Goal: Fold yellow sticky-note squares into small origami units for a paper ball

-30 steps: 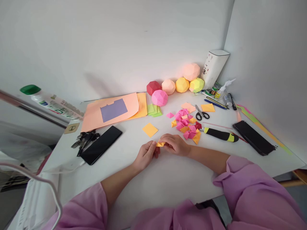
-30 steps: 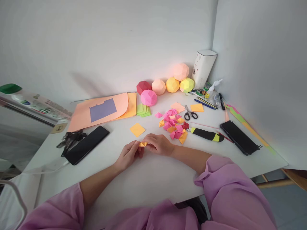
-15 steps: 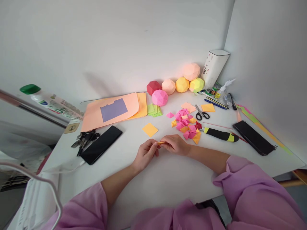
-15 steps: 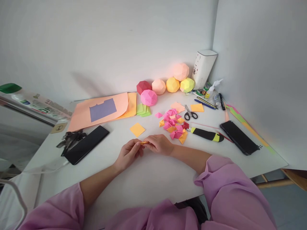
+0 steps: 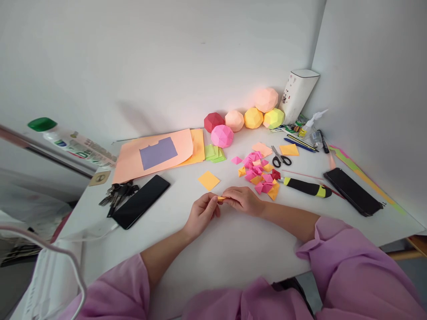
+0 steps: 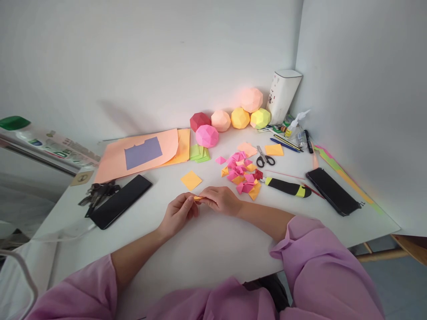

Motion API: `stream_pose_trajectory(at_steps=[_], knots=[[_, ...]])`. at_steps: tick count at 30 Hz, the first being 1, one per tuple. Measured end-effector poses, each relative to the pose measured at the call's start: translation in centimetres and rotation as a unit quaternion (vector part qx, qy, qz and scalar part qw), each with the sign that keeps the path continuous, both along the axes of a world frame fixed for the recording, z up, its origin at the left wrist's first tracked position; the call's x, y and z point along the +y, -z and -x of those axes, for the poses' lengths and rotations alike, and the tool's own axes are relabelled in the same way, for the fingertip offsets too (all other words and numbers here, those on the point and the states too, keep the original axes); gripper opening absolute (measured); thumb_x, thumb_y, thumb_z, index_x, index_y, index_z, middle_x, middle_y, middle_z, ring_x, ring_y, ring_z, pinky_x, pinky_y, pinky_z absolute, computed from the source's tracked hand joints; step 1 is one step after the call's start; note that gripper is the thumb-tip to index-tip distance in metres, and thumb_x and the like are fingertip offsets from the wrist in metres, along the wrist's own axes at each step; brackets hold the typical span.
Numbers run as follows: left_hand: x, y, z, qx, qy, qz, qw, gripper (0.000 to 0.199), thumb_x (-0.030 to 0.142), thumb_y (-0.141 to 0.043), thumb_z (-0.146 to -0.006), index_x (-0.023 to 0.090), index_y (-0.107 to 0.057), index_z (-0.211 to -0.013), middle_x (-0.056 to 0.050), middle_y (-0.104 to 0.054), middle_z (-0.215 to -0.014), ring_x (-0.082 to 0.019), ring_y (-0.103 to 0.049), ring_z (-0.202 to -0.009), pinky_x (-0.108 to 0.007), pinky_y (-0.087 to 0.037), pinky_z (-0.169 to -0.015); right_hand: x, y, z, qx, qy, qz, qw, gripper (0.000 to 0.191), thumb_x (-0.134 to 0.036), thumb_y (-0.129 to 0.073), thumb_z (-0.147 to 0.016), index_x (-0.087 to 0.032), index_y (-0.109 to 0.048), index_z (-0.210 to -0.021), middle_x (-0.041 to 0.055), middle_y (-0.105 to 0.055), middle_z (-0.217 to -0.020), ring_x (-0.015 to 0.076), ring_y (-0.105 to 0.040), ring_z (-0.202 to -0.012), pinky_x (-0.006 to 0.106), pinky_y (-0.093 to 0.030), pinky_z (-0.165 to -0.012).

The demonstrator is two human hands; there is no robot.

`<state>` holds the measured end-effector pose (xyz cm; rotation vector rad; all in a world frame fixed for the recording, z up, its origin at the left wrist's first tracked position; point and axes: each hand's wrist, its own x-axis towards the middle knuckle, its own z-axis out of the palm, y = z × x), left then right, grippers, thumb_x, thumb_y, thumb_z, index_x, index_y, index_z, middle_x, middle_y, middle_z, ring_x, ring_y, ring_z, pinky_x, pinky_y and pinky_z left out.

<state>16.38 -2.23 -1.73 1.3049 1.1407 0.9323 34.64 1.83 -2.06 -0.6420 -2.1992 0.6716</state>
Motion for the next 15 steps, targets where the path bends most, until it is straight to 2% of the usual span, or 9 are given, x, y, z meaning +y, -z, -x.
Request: stream_pose_trajectory(at_steps=[5, 9, 15], knots=[[0.03, 0.05, -0.08, -0.006, -0.009, 0.010, 1.000, 0.036, 0.051, -0.046, -0.087, 0.017, -0.056, -0.080, 0.002, -0.055, -0.053, -0.010, -0.045, -0.046, -0.022, -0.036, -0.048, -0.04, 0.43, -0.16, -0.031, 0.041, 0.003, 0.999, 0.013, -0.028, -0.043, -0.092, -0.019, -0.051, -0.088, 0.0035, -0.065, -0.075, 0.0123, -0.056, -0.061, 0.023, -0.042, -0.056], [0.05, 0.07, -0.08, -0.006, -0.011, 0.013, 1.000, 0.035, 0.050, -0.046, -0.087, 0.018, -0.056, -0.079, 0.003, -0.055, -0.053, -0.009, -0.045, -0.047, -0.022, -0.036, -0.048, -0.05, 0.22, -0.13, -0.031, 0.029, -0.001, 0.999, 0.014, -0.025, -0.041, -0.093, -0.019, -0.050, -0.085, 0.0055, -0.064, -0.082, 0.0129, -0.058, -0.069, 0.023, -0.043, -0.058], [0.06, 0.11, -0.07, -0.006, -0.011, 0.014, 1.000, 0.034, 0.049, -0.046, -0.088, 0.017, -0.056, -0.079, 0.002, -0.055, -0.053, -0.009, -0.045, -0.047, -0.021, -0.035, -0.048, -0.02, 0.04, 0.15, 0.003, 0.052, -0.084, 0.995, 0.014, -0.018, -0.043, -0.089, -0.018, -0.056, -0.084, 0.0088, -0.064, -0.088, 0.0164, -0.057, -0.079, 0.027, -0.048, -0.065]])
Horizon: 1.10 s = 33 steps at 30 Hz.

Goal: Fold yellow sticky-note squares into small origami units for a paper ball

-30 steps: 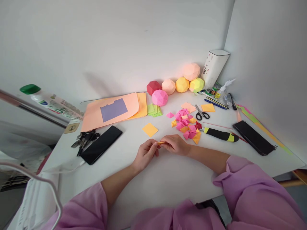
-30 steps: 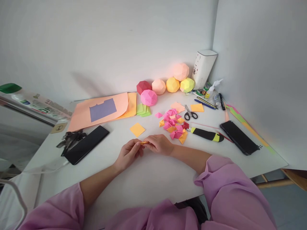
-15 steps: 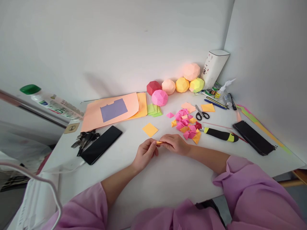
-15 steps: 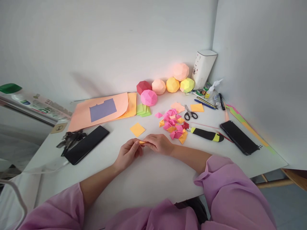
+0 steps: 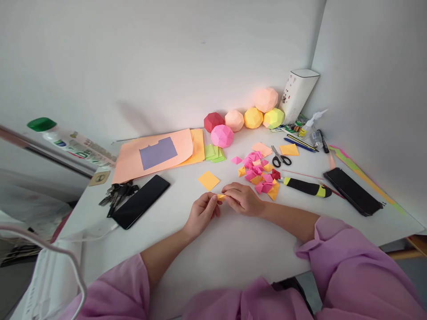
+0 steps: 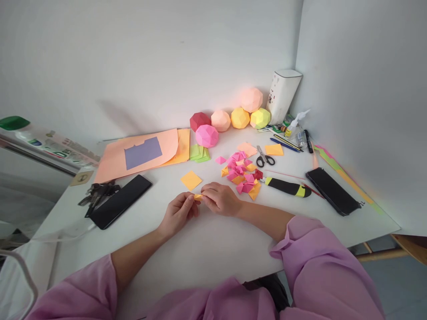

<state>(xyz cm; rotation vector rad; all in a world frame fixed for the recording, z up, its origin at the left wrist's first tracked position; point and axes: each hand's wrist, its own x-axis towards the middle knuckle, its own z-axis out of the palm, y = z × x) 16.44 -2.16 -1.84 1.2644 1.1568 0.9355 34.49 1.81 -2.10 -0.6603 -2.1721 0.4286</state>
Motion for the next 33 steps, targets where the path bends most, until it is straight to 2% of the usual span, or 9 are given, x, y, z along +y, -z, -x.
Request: stream_pose_trajectory(at_steps=[4, 10, 14, 21, 23, 25, 27, 31, 33], knots=[[0.1, -0.2, -0.1, 0.019, 0.009, -0.001, 1.000, 0.038, 0.050, -0.041, -0.089, 0.018, -0.056, -0.079, 0.002, -0.055, -0.054, -0.010, -0.044, -0.047, -0.022, -0.035, -0.048, 0.2, -0.1, 0.0, 0.016, 0.053, -0.026, 0.998, 0.015, -0.015, -0.045, -0.087, -0.018, -0.058, -0.081, 0.0083, -0.064, -0.085, 0.0201, -0.053, -0.084, 0.034, -0.048, -0.073], [0.1, -0.5, -0.1, 0.104, 0.083, -0.052, 0.990, 0.036, 0.044, -0.040, -0.090, 0.017, -0.057, -0.074, 0.001, -0.054, -0.057, -0.011, -0.046, -0.055, -0.023, -0.037, -0.055, 1.4, 0.1, -0.6, 0.002, 0.254, -0.028, 0.967, 0.021, -0.013, -0.047, -0.083, -0.018, -0.058, -0.065, 0.0090, -0.061, -0.092, 0.0245, -0.049, -0.097, 0.043, -0.043, -0.085], [0.1, -0.4, -0.1, 0.132, 0.101, -0.068, 0.984, 0.032, 0.042, -0.042, -0.089, 0.017, -0.055, -0.074, 0.002, -0.051, -0.060, -0.011, -0.045, -0.056, -0.023, -0.037, -0.055, 2.0, 1.0, -0.8, -0.054, 0.298, -0.016, 0.953, 0.020, -0.011, -0.046, -0.082, -0.016, -0.064, -0.076, 0.0119, -0.059, -0.105, 0.0280, -0.044, -0.111, 0.046, -0.041, -0.094], [0.1, -0.5, -0.2, 0.142, 0.108, -0.073, 0.981, 0.028, 0.037, -0.044, -0.089, 0.017, -0.053, -0.072, 0.002, -0.050, -0.061, -0.010, -0.041, -0.054, -0.022, -0.034, -0.051, 1.4, 0.7, -0.6, -0.059, 0.258, -0.053, 0.963, 0.033, -0.009, -0.043, -0.081, -0.006, -0.056, -0.111, 0.0203, -0.050, -0.120, 0.0318, -0.033, -0.126, 0.052, -0.035, -0.104], [0.0, -0.4, -0.2, 0.142, 0.107, -0.085, 0.980, 0.028, 0.036, -0.045, -0.089, 0.017, -0.053, -0.070, 0.002, -0.051, -0.061, -0.010, -0.042, -0.055, -0.022, -0.035, -0.052, 1.2, 0.5, -0.5, -0.064, 0.187, -0.068, 0.978, 0.033, -0.007, -0.042, -0.081, -0.007, -0.055, -0.112, 0.0199, -0.050, -0.120, 0.0296, -0.037, -0.124, 0.050, -0.037, -0.102], [0.0, -0.3, -0.1, 0.134, 0.100, -0.089, 0.982, 0.029, 0.037, -0.045, -0.089, 0.017, -0.052, -0.069, 0.002, -0.051, -0.060, -0.010, -0.043, -0.054, -0.022, -0.036, -0.052, 1.0, 0.5, -0.4, -0.094, 0.081, -0.061, 0.990, 0.030, -0.005, -0.041, -0.082, -0.010, -0.057, -0.106, 0.0170, -0.055, -0.114, 0.0254, -0.046, -0.116, 0.045, -0.044, -0.096], [0.0, 0.0, -0.1, 0.119, 0.084, -0.089, 0.985, 0.029, 0.038, -0.045, -0.089, 0.016, -0.053, -0.070, 0.002, -0.053, -0.058, -0.010, -0.045, -0.053, -0.022, -0.037, -0.052, 1.0, 0.7, -0.4, -0.135, -0.001, -0.042, 0.990, 0.024, -0.006, -0.043, -0.083, -0.012, -0.060, -0.098, 0.0137, -0.059, -0.106, 0.0223, -0.052, -0.107, 0.040, -0.049, -0.089], [-0.3, 0.3, 0.0, 0.106, 0.023, -0.106, 0.988, 0.028, 0.038, -0.045, -0.089, 0.016, -0.055, -0.074, 0.001, -0.057, -0.060, -0.012, -0.051, -0.056, -0.024, -0.042, -0.054, 1.3, 1.5, -0.3, -0.146, -0.006, -0.030, 0.989, 0.022, -0.006, -0.046, -0.082, -0.011, -0.063, -0.097, 0.0132, -0.060, -0.106, 0.0220, -0.052, -0.108, 0.037, -0.049, -0.089], [-0.3, 0.3, 0.0, 0.119, 0.000, -0.144, 0.982, 0.025, 0.036, -0.046, -0.089, 0.017, -0.057, -0.078, -0.001, -0.060, -0.068, -0.014, -0.056, -0.064, -0.026, -0.046, -0.060, 1.4, 1.8, -0.3, -0.142, -0.004, -0.034, 0.989, 0.023, -0.006, -0.047, -0.082, -0.011, -0.064, -0.097, 0.0130, -0.061, -0.107, 0.0222, -0.052, -0.108, 0.037, -0.049, -0.089]])
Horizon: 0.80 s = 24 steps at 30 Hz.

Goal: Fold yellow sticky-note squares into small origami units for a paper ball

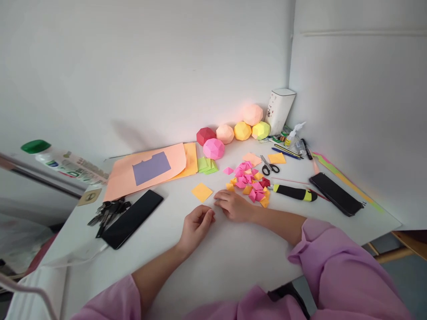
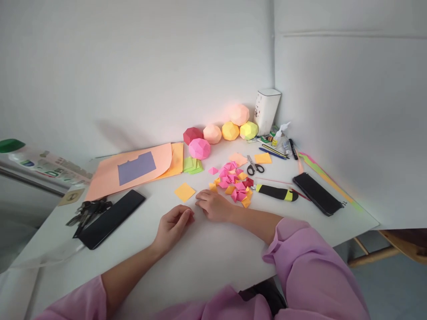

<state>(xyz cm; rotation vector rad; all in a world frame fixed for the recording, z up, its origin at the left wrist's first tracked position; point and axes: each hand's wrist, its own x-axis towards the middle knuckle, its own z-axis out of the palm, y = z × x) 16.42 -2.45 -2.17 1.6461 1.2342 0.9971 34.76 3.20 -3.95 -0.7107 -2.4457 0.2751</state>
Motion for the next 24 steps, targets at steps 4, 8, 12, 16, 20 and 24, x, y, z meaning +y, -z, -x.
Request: stream_pose_trajectory(at_steps=[4, 8, 12, 16, 20, 24], knots=[[0.3, 0.4, 0.1, 0.088, -0.027, -0.155, 0.984, 0.014, 0.027, -0.047, -0.088, 0.018, -0.058, -0.088, -0.006, -0.062, -0.091, -0.018, -0.059, -0.087, -0.034, -0.049, -0.079, 0.2, 0.4, 0.0, 0.001, -0.001, -0.005, 1.000, 0.022, -0.006, -0.050, -0.081, -0.011, -0.065, -0.095, 0.0131, -0.061, -0.106, 0.0219, -0.052, -0.106, 0.037, -0.047, -0.091], [0.5, 1.4, 0.0, 0.194, -0.039, -0.285, 0.938, 0.029, 0.022, -0.048, -0.086, 0.019, -0.050, -0.115, -0.013, -0.054, -0.118, -0.025, -0.051, -0.112, -0.045, -0.045, -0.093, 0.1, 0.2, 0.0, -0.002, 0.005, 0.009, 1.000, 0.024, -0.007, -0.049, -0.081, -0.012, -0.065, -0.098, 0.0137, -0.061, -0.107, 0.0218, -0.052, -0.106, 0.038, -0.048, -0.090], [0.2, 2.7, -0.2, 0.347, -0.057, -0.324, 0.878, 0.056, 0.029, -0.046, -0.088, 0.009, -0.031, -0.138, -0.024, -0.040, -0.138, -0.035, -0.028, -0.135, -0.057, -0.028, -0.105, 0.0, -0.2, -0.1, 0.010, -0.002, 0.015, 1.000, 0.027, -0.003, -0.046, -0.080, -0.010, -0.066, -0.096, 0.0136, -0.062, -0.104, 0.0199, -0.053, -0.104, 0.035, -0.049, -0.089], [-0.1, 3.9, 0.1, 0.459, -0.011, -0.337, 0.822, 0.068, 0.046, -0.040, -0.088, -0.001, -0.034, -0.137, -0.028, -0.031, -0.145, -0.038, -0.017, -0.139, -0.055, -0.020, -0.109, 0.2, -0.1, -0.3, 0.014, 0.001, 0.033, 0.999, 0.029, -0.003, -0.044, -0.080, -0.013, -0.067, -0.095, 0.0118, -0.062, -0.106, 0.0190, -0.053, -0.106, 0.035, -0.049, -0.090], [-0.3, 4.5, 0.4, 0.512, 0.004, -0.311, 0.801, 0.073, 0.055, -0.035, -0.087, -0.002, -0.044, -0.133, -0.027, -0.036, -0.143, -0.037, -0.025, -0.137, -0.051, -0.019, -0.111, 0.3, -0.1, -0.5, 0.011, 0.003, 0.046, 0.999, 0.031, -0.002, -0.045, -0.079, -0.013, -0.067, -0.098, 0.0121, -0.062, -0.109, 0.0190, -0.052, -0.109, 0.036, -0.048, -0.092], [-0.8, 4.7, 0.3, 0.522, 0.014, -0.300, 0.798, 0.076, 0.059, -0.031, -0.087, 0.000, -0.046, -0.132, -0.025, -0.040, -0.142, -0.035, -0.030, -0.136, -0.048, -0.023, -0.110, 0.2, -0.4, -0.5, 0.025, 0.009, 0.051, 0.998, 0.031, -0.001, -0.044, -0.079, -0.014, -0.068, -0.095, 0.0113, -0.064, -0.106, 0.0190, -0.054, -0.107, 0.037, -0.049, -0.091]])
